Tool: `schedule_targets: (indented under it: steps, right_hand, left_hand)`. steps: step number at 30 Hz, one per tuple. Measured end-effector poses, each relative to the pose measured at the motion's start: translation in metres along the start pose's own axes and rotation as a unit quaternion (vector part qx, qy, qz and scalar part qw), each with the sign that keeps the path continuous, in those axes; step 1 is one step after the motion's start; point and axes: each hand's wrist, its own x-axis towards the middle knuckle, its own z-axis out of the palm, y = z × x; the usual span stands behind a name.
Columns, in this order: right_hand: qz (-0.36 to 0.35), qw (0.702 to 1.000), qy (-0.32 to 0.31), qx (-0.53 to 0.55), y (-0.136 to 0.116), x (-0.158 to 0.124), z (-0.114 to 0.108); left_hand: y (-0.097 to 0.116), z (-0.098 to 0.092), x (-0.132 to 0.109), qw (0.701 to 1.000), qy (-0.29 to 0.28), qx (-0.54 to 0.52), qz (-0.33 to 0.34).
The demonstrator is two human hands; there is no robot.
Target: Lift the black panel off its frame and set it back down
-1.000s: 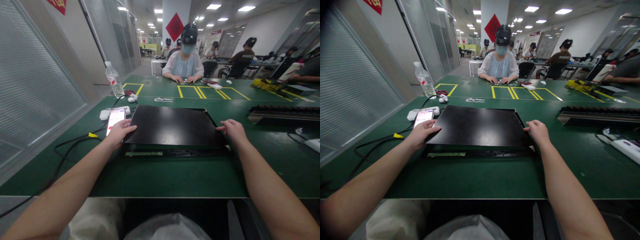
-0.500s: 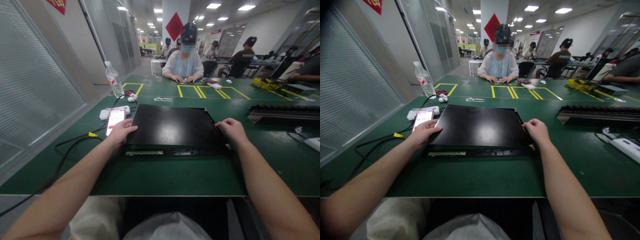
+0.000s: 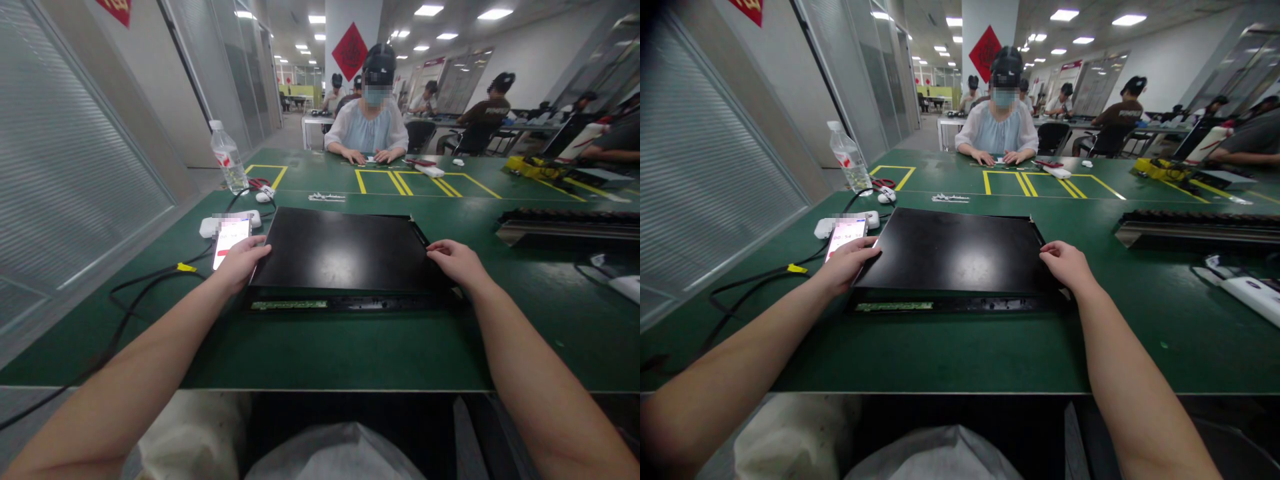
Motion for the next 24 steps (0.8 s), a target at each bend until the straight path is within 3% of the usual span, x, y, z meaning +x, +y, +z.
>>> schedule_targets:
  steps: [15, 24]
  right_hand:
    - [-0.011, 1.000, 0.012, 0.008, 0.0096, 0.0049, -0.0002]
    - [0.008, 1.000, 0.014, -0.001, 0.0012, 0.0012, -0.0034]
  left_hand:
    - [0.0042, 0.0011, 0.0011, 0.999, -0.021, -0.020, -0.040]
    - [0.0041, -0.0005, 0.0021, 0.998, -0.036, -0.016, -0.045]
